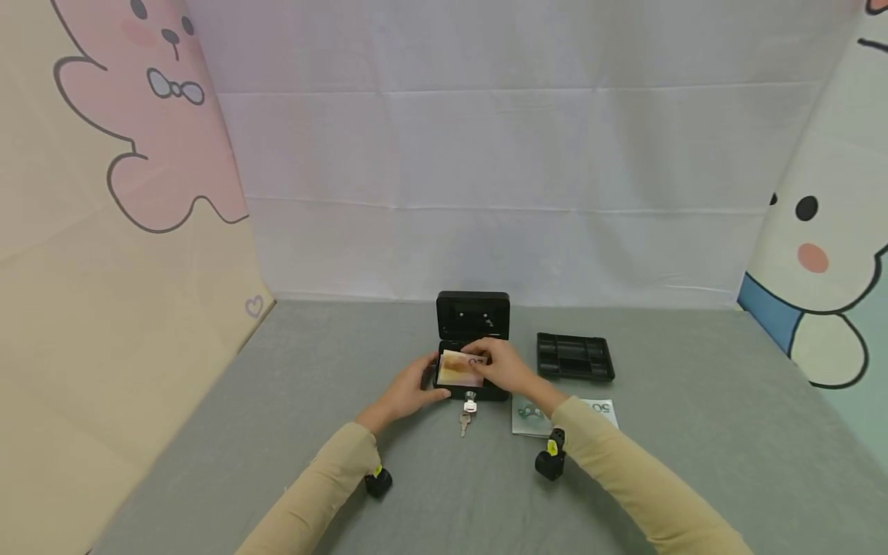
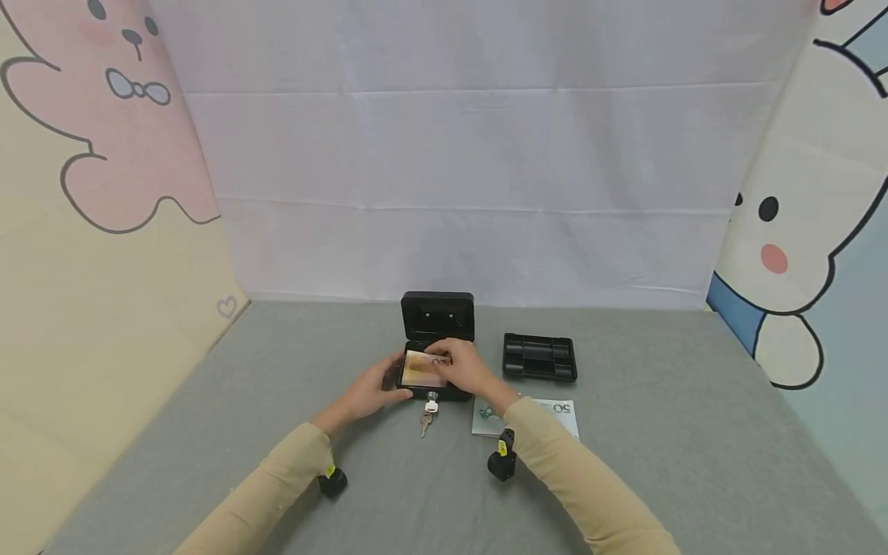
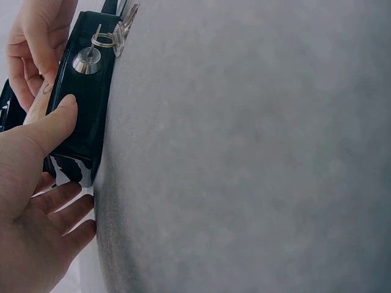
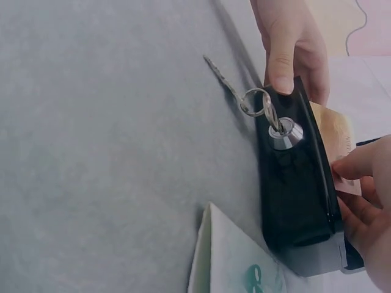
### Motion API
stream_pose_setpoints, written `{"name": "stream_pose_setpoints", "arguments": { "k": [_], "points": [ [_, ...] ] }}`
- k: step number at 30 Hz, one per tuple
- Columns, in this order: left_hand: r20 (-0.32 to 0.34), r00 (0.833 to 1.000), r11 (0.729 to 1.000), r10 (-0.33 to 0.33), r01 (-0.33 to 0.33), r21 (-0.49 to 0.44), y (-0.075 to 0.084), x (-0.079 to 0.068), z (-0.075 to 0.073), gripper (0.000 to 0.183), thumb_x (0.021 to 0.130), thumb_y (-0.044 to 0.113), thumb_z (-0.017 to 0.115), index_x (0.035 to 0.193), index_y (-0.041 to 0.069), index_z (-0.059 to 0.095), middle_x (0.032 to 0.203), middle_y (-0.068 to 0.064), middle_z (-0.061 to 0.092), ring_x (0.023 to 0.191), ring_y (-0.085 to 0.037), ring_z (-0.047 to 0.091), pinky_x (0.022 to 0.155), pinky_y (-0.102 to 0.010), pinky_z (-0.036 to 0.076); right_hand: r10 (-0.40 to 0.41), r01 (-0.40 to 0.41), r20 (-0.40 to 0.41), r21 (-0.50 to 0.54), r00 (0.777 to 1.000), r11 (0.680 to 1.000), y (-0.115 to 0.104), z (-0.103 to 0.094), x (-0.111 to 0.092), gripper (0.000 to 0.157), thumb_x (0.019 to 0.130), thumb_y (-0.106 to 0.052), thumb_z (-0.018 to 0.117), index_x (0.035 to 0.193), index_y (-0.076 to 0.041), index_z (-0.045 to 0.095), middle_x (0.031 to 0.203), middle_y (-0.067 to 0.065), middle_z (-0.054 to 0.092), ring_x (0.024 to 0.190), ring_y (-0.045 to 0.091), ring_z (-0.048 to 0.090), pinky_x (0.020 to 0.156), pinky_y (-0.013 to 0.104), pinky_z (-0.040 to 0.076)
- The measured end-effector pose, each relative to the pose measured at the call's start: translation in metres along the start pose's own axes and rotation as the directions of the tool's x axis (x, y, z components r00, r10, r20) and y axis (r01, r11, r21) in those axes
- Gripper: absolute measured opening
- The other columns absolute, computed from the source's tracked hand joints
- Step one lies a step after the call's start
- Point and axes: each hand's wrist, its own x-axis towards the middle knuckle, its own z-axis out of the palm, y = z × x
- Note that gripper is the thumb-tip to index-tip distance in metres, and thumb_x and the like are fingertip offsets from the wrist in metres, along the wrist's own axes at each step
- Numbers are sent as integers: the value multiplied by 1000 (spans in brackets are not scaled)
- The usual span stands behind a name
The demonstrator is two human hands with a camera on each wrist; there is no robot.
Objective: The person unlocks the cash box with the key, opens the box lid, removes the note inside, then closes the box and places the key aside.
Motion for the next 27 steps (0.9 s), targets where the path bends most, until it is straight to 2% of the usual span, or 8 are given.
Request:
{"name": "stream_pose_setpoints", "arguments": {
  "k": [11, 20, 27],
  "points": [
    [-9, 1000, 1000, 18, -18, 9, 2, -2, -1, 73, 82, 27, 68, 137, -5, 32, 135, -21, 41, 124, -33, 39, 101, -46, 34, 36, -34, -7, 162, 999, 986, 3, -10, 1, 20, 87, -4, 59, 105, 1, 65, 103, 14, 64, 84, 20, 60, 68, 27, 52],
    [-20, 1000, 1000, 18, -18, 18, 1, -1, 0, 72, 82, 26, 69, 137, -4, 33, 135, -20, 42, 124, -32, 39, 102, -45, 34, 88, -88, 5, 192, 996, 977, -2, -19, 3, 21, 88, -5, 58, 107, 0, 64, 107, 14, 63, 90, 22, 60, 71, 30, 53],
    [-18, 1000, 1000, 19, -19, 25, 2, 0, 0, 72, 82, 27, 69, 136, -4, 33, 135, -20, 42, 124, -32, 39, 102, -45, 33, 91, -93, 18, 152, 996, 984, -9, -30, 0, 22, 88, -6, 58, 108, 0, 64, 107, 15, 63, 90, 23, 60, 71, 31, 53]
  ]
}}
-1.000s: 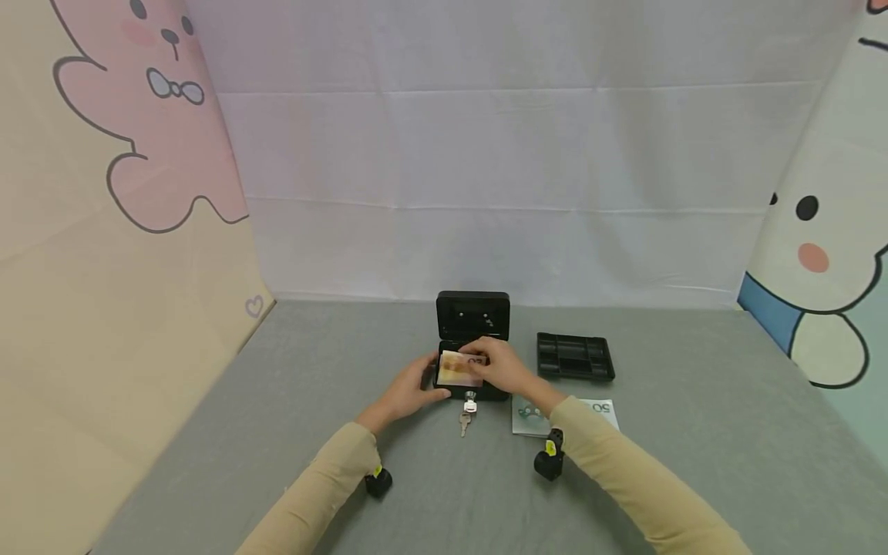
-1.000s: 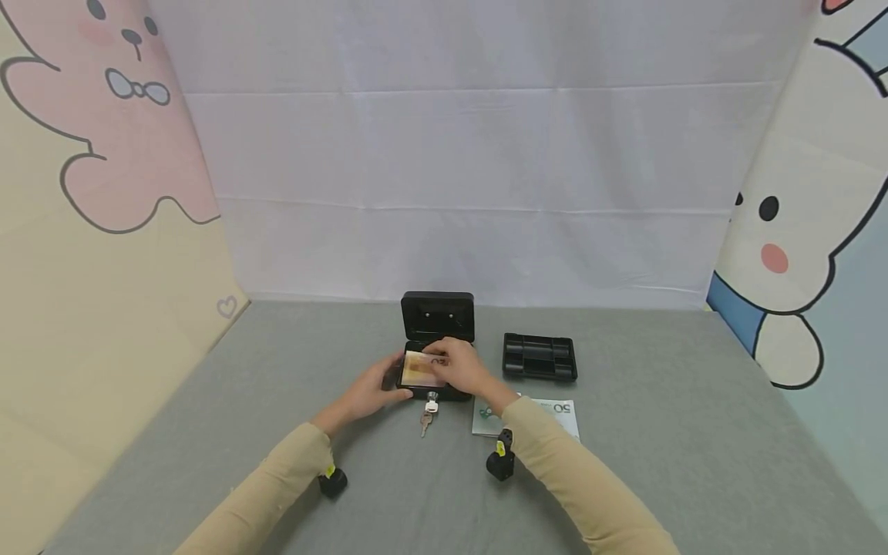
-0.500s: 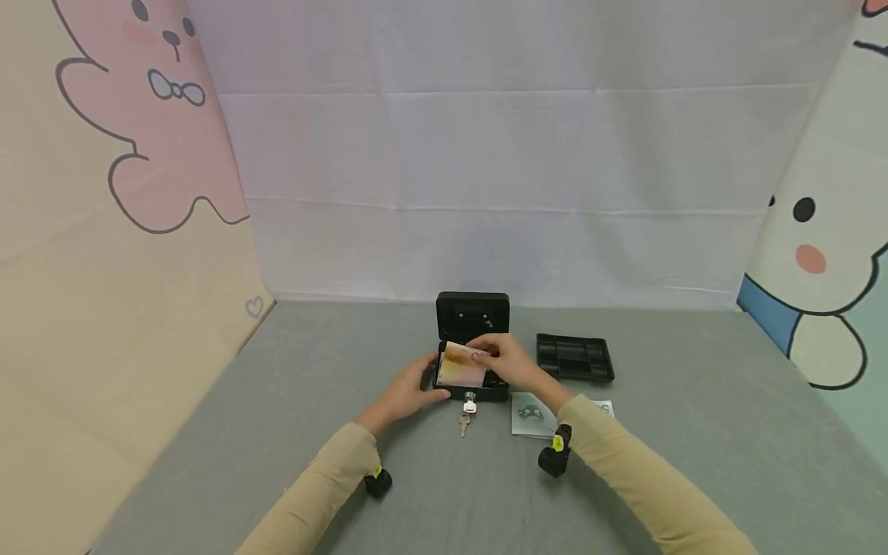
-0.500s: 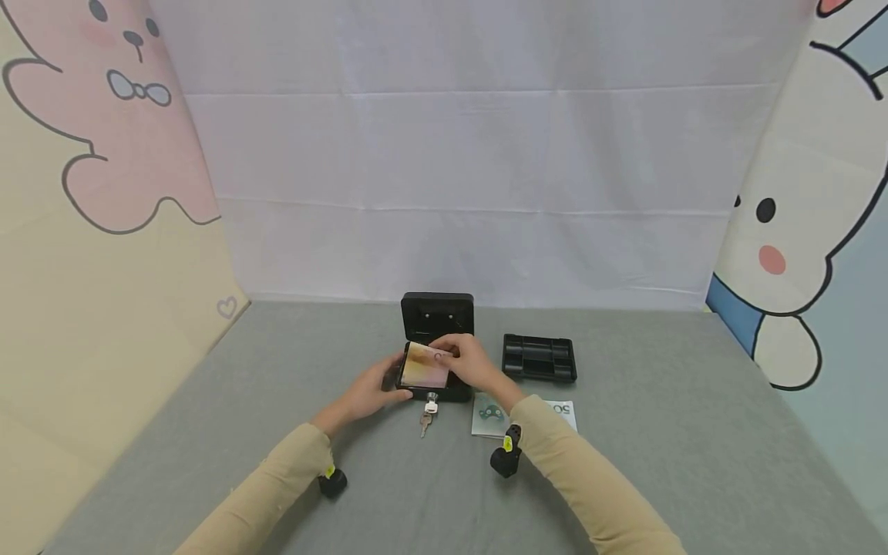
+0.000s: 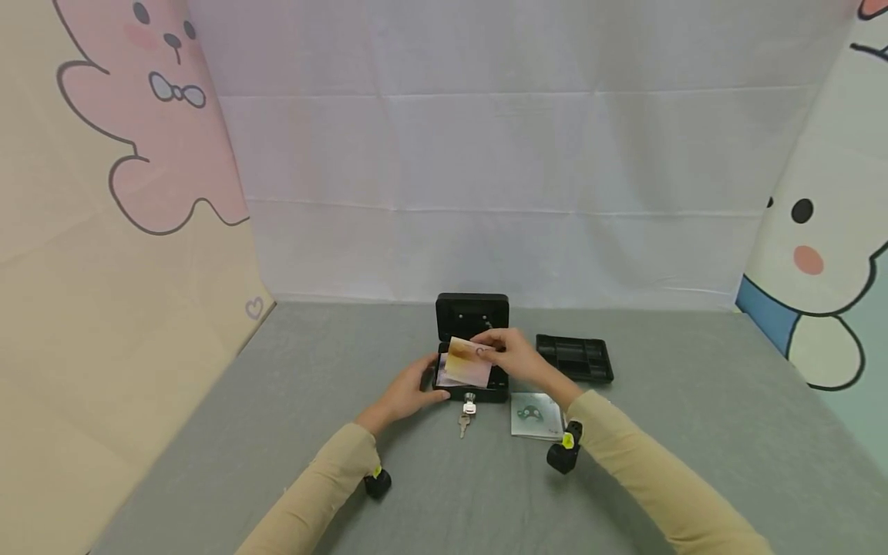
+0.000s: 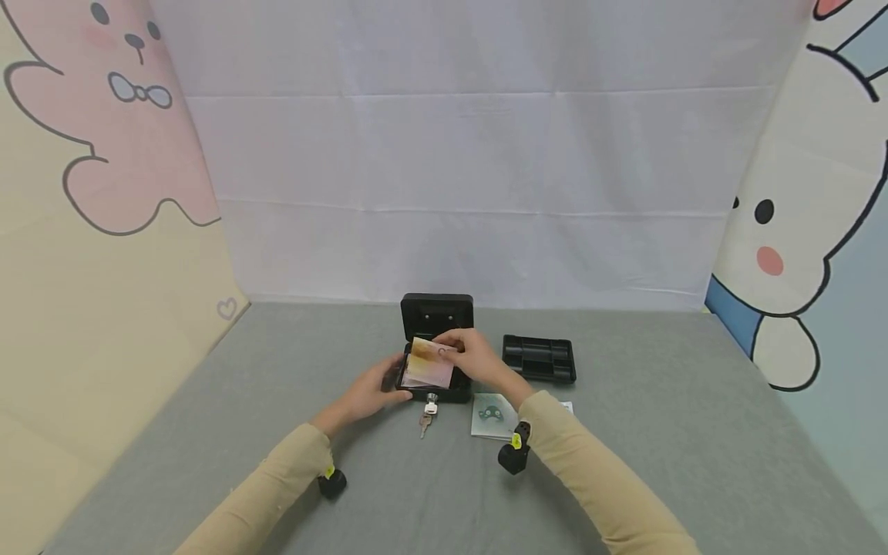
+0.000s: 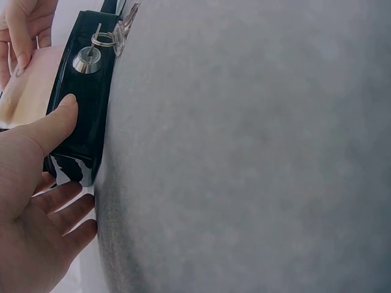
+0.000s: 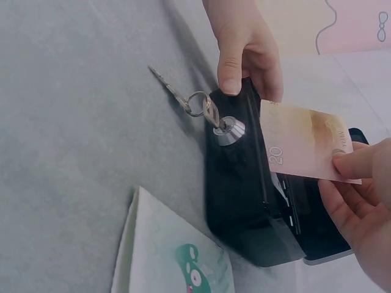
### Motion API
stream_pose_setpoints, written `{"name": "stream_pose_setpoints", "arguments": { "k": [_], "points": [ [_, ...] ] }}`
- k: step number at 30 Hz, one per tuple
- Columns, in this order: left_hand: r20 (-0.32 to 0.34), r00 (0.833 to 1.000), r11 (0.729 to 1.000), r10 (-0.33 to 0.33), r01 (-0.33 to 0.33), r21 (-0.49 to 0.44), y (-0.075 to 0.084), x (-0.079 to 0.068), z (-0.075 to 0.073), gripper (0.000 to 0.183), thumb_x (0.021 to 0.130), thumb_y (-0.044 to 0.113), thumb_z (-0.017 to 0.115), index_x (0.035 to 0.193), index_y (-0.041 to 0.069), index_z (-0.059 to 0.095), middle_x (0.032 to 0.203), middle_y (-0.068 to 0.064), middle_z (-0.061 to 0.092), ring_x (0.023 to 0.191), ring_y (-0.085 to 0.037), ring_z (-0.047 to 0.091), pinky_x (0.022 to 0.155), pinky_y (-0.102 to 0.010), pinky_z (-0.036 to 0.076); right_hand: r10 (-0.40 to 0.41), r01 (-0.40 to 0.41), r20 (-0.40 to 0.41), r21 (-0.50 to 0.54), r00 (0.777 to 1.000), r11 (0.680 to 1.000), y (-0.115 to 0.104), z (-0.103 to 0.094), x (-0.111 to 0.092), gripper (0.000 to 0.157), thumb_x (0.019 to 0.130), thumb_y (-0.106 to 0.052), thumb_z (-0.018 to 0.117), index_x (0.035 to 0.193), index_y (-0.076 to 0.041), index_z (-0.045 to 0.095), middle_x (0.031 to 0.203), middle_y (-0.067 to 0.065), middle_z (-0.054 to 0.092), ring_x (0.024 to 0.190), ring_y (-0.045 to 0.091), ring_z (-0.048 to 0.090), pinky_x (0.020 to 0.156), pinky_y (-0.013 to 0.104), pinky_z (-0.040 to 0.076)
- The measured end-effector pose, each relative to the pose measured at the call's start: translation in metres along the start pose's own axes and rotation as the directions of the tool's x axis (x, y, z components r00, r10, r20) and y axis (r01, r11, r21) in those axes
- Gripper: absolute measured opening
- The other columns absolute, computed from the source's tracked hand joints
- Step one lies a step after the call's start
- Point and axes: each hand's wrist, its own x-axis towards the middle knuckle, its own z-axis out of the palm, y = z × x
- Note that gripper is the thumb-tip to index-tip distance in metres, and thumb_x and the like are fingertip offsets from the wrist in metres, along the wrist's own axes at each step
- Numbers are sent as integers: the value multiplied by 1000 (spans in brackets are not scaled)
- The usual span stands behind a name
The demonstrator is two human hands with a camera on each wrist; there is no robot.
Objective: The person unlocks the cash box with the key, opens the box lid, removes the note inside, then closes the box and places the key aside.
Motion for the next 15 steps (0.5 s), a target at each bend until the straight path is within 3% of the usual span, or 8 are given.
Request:
{"name": "stream_pose_setpoints", "arguments": {
  "k": [10, 15],
  "points": [
    [-2, 1000, 1000, -4, 4, -1, -2, 1, 2, 73, 81, 26, 69, 137, -4, 33, 135, -21, 42, 124, -32, 39, 102, -45, 32, 10, -9, 6, -68, 1000, 998, -10, -19, -10, 24, 89, -9, 58, 111, -4, 64, 109, 12, 62, 91, 23, 58, 70, 30, 52],
    [2, 1000, 1000, -7, 7, 11, -2, 1, 1, 73, 81, 27, 69, 137, -5, 33, 135, -21, 41, 125, -32, 39, 103, -45, 32, -38, 39, 8, -96, 999, 995, -12, -28, -16, 23, 89, -8, 58, 110, -2, 64, 106, 12, 63, 90, 23, 58, 68, 29, 51]
  ]
}}
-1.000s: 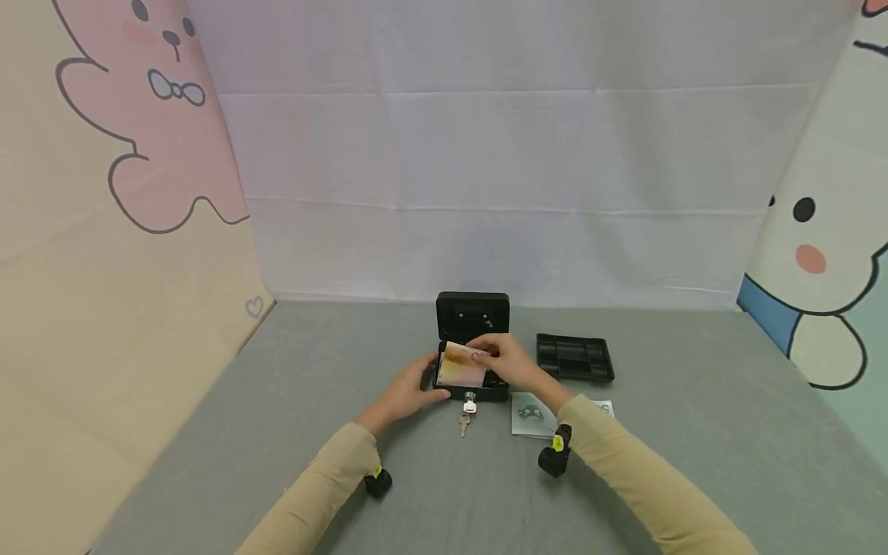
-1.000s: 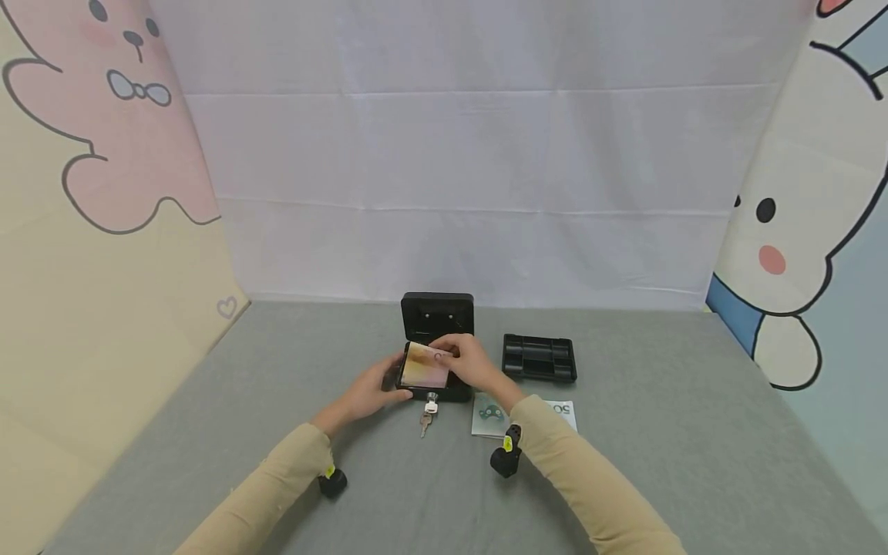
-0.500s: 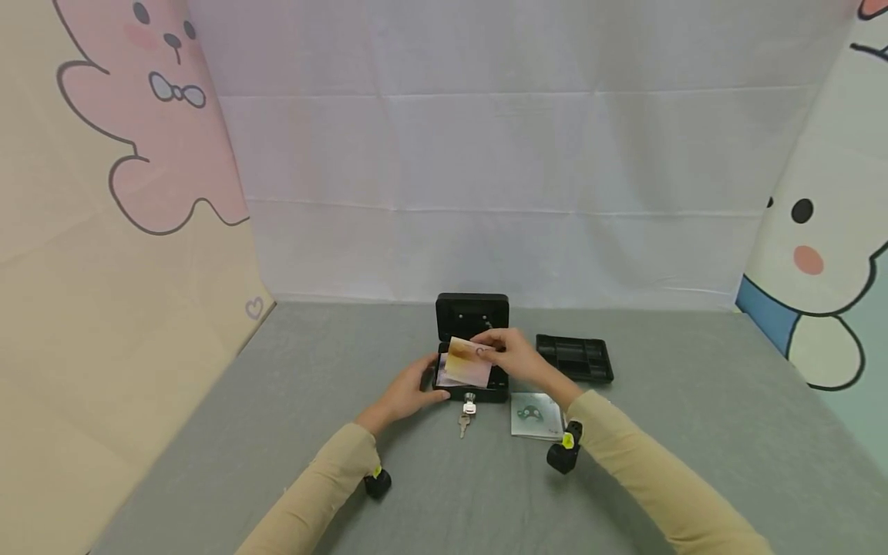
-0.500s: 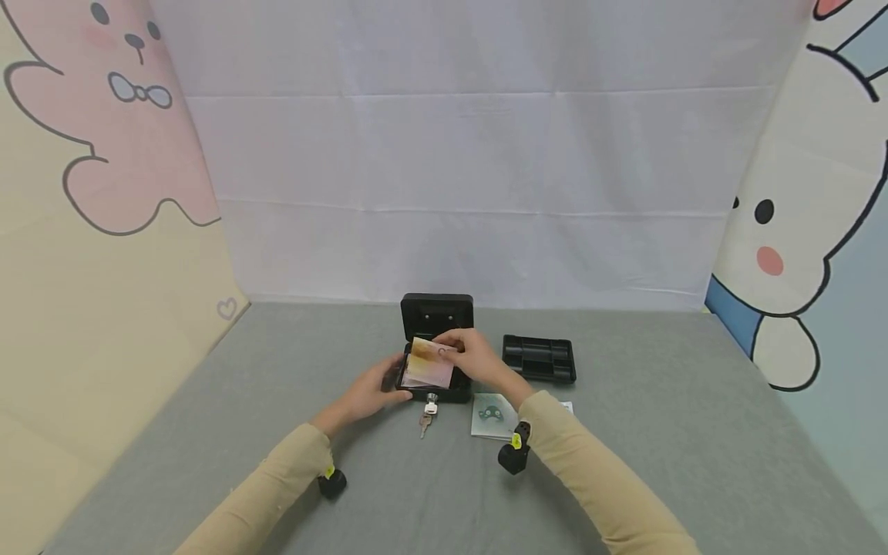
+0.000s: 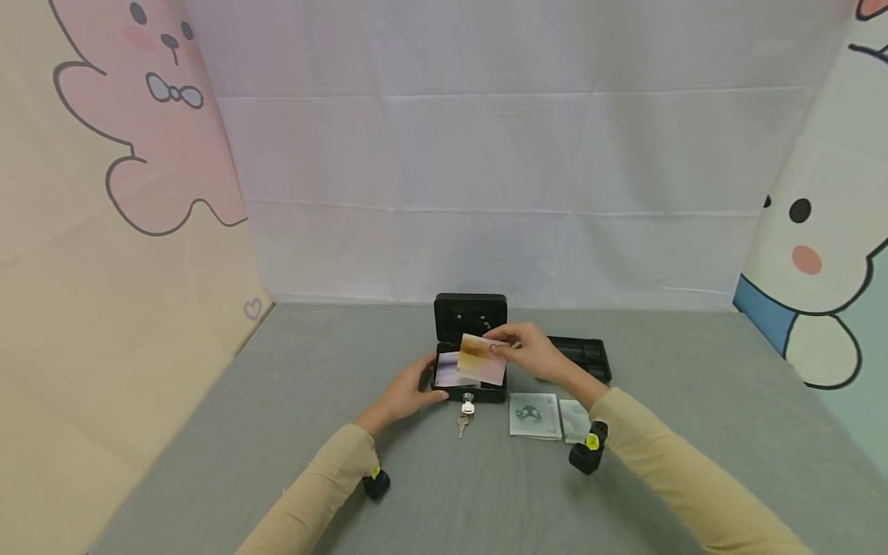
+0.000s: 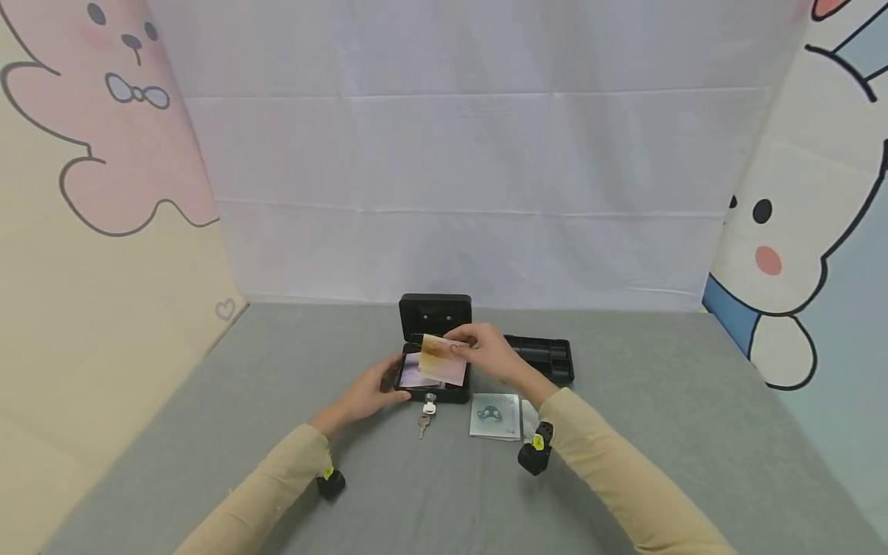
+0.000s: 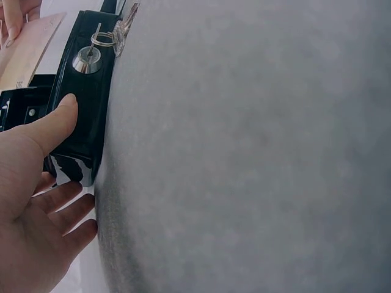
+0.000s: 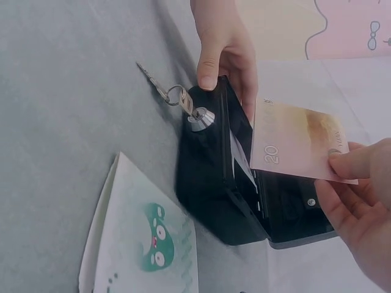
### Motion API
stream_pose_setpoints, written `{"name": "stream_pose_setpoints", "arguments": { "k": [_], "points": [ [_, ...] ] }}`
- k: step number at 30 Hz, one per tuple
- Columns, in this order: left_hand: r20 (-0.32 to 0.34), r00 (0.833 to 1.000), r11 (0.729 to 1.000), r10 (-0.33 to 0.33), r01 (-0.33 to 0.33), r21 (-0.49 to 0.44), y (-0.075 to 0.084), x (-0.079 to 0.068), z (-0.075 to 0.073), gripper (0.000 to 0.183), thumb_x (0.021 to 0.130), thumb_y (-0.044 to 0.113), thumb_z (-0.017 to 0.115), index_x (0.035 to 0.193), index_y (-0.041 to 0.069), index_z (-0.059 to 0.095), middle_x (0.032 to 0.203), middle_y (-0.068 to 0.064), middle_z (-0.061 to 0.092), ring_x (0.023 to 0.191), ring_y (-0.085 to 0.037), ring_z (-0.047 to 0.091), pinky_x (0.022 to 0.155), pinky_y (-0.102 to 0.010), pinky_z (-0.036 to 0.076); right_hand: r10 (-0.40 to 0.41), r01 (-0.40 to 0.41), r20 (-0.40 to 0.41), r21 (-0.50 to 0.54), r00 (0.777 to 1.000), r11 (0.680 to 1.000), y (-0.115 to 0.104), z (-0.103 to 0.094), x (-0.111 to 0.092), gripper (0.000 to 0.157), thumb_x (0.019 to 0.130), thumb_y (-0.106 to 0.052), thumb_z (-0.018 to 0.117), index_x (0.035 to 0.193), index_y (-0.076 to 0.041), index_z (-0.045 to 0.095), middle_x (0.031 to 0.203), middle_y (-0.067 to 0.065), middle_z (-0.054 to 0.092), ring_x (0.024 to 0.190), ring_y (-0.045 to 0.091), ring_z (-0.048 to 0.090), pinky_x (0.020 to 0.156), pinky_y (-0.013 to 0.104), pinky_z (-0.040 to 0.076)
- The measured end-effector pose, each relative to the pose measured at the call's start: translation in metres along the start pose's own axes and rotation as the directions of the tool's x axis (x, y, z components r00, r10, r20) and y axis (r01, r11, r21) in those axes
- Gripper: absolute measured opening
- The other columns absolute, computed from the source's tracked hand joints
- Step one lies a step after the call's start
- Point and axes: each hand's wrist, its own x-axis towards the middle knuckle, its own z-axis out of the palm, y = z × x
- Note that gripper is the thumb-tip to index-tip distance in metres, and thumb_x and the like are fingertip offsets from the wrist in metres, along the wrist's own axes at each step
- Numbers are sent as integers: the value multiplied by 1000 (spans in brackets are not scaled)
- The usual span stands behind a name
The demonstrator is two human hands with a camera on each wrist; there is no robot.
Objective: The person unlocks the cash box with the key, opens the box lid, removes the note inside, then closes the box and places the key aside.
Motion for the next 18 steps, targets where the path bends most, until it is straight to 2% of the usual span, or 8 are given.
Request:
{"name": "stream_pose_setpoints", "arguments": {
  "k": [18],
  "points": [
    [-8, 1000, 1000, 24, -24, 13, -1, 0, 0, 75, 81, 26, 70, 136, -7, 32, 134, -22, 42, 124, -32, 39, 102, -43, 33, -2, 2, 7, 6, 1000, 1000, 13, -34, -33, 26, 90, -8, 56, 113, 2, 61, 107, 16, 62, 91, 24, 61, 69, 25, 52]
  ]
}}
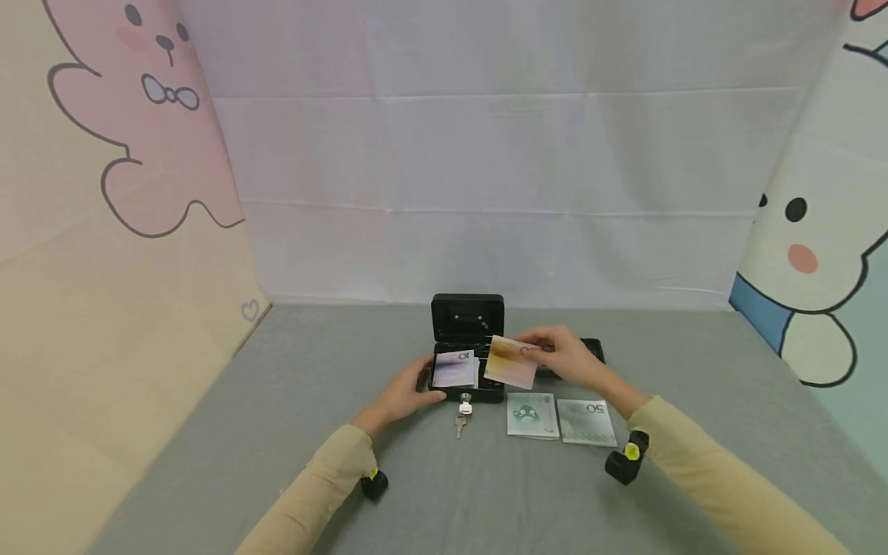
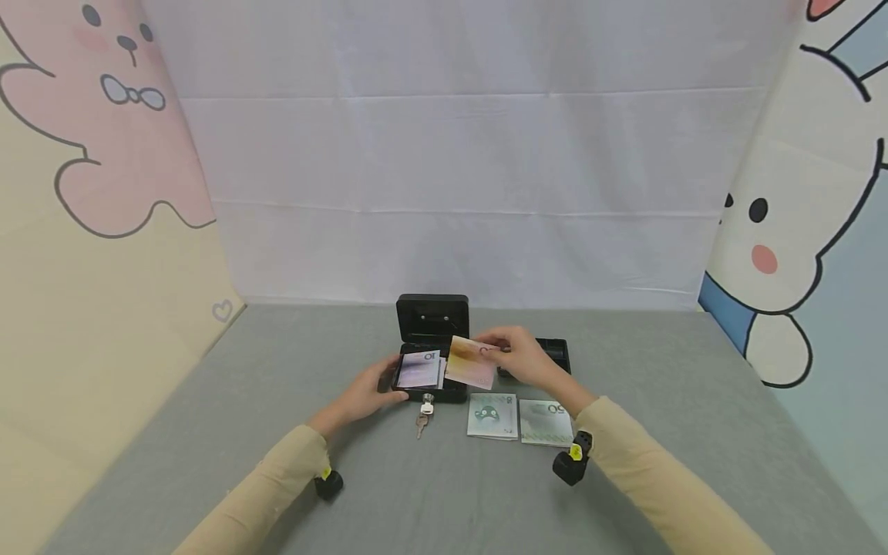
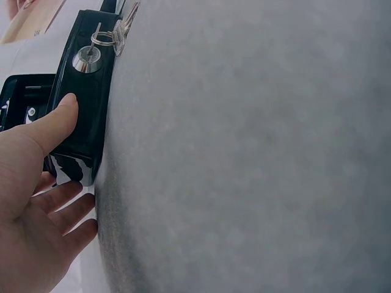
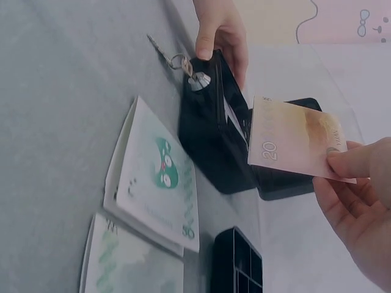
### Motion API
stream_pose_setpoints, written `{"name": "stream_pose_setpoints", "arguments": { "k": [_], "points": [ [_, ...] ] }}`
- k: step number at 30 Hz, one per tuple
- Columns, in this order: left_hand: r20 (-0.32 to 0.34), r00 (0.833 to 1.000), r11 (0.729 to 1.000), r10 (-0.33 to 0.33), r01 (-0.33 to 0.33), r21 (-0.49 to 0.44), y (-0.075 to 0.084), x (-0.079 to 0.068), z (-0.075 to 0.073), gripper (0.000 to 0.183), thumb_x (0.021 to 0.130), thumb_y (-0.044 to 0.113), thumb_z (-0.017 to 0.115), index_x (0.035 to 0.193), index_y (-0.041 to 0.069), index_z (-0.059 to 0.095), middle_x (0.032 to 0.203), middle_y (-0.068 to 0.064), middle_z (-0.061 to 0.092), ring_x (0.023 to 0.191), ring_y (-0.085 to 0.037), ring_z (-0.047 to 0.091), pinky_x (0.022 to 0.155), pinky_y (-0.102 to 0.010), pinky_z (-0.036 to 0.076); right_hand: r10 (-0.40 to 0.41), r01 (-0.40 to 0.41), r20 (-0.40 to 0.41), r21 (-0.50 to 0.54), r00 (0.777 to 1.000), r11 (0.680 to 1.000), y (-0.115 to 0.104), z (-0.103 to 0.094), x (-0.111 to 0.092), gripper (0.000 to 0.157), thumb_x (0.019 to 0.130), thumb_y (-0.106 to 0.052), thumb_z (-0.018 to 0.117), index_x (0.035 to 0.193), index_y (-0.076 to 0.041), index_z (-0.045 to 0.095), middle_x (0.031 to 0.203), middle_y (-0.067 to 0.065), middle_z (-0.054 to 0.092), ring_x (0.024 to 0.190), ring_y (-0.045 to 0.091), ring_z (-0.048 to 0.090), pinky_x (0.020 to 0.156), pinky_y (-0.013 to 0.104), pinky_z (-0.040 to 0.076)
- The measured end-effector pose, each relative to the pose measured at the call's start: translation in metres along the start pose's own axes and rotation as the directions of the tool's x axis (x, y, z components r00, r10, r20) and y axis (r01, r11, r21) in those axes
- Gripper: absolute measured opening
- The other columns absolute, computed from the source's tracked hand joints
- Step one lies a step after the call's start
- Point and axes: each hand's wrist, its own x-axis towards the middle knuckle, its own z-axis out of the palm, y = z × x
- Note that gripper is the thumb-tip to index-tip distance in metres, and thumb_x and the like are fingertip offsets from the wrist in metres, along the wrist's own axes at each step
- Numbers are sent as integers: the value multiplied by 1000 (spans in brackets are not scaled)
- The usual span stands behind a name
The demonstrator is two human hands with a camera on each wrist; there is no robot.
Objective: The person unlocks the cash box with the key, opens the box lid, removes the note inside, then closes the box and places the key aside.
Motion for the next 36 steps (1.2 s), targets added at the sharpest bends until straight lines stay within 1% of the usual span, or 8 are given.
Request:
{"name": "stream_pose_setpoints", "arguments": {
  "k": [6, 11, 16, 19, 21, 29, 34, 36],
  "points": [
    [-11, 1000, 1000, -4, 4, -19, -4, -1, 0, 74, 80, 25, 70, 136, -6, 33, 135, -22, 41, 123, -33, 41, 101, -44, 34, -30, 30, -16, -11, 999, 999, 6, -9, -8, 25, 89, -6, 56, 112, 5, 61, 106, 19, 62, 92, 28, 61, 70, 25, 52],
    [-10, 1000, 999, -14, 14, -30, -1, -1, -1, 74, 80, 25, 70, 136, -5, 33, 135, -22, 41, 123, -33, 41, 102, -44, 34, -50, 51, -35, 28, 998, 998, 14, -13, -15, 24, 88, -3, 57, 109, 8, 61, 103, 22, 63, 88, 28, 63, 65, 27, 54],
    [-7, 1000, 1000, -5, 4, -20, 2, -1, -2, 73, 80, 24, 71, 136, -5, 34, 133, -22, 43, 121, -32, 44, 101, -43, 35, -85, 88, -50, 70, 995, 994, 21, -19, -27, 23, 87, 1, 57, 108, 10, 60, 98, 24, 63, 82, 17, 63, 60, 29, 54],
    [-9, 1000, 1000, -1, 1, -21, 3, -2, -1, 73, 79, 23, 71, 136, -5, 34, 133, -22, 43, 120, -32, 44, 101, -44, 35, -107, 111, -72, 58, 992, 992, 23, -24, -34, 22, 87, 2, 57, 107, 9, 61, 97, 23, 63, 80, 10, 62, 59, 27, 53],
    [-11, 1000, 1000, -3, 2, -29, 3, -1, 0, 73, 79, 23, 71, 136, -5, 35, 133, -22, 43, 120, -32, 44, 101, -43, 35, -104, 108, -80, 53, 991, 993, 23, -28, -39, 23, 86, 2, 57, 107, 10, 61, 97, 23, 64, 80, 9, 62, 60, 26, 52],
    [8, 1000, 999, 6, -5, -38, 1, 1, -2, 74, 80, 22, 70, 136, -7, 32, 134, -23, 41, 122, -33, 42, 101, -44, 34, 26, -26, -104, 1, 994, 1000, 32, -37, -59, 25, 87, -5, 59, 109, 7, 61, 101, 20, 63, 83, 5, 59, 61, 26, 52],
    [12, 1000, 999, -8, 8, -43, 0, 1, -1, 75, 80, 24, 70, 136, -6, 32, 135, -22, 41, 125, -32, 39, 103, -43, 33, 61, -60, -134, 12, 989, 998, 33, -41, -74, 26, 87, -3, 59, 109, 10, 59, 100, 23, 62, 79, 3, 57, 58, 33, 53],
    [10, 1000, 999, -5, 5, -40, 0, 1, -1, 75, 80, 25, 70, 136, -7, 32, 134, -23, 41, 125, -33, 39, 102, -43, 33, 76, -74, -146, 16, 986, 997, 31, -43, -80, 25, 87, -3, 59, 108, 10, 58, 99, 23, 62, 79, 4, 57, 57, 33, 53]
  ]
}}
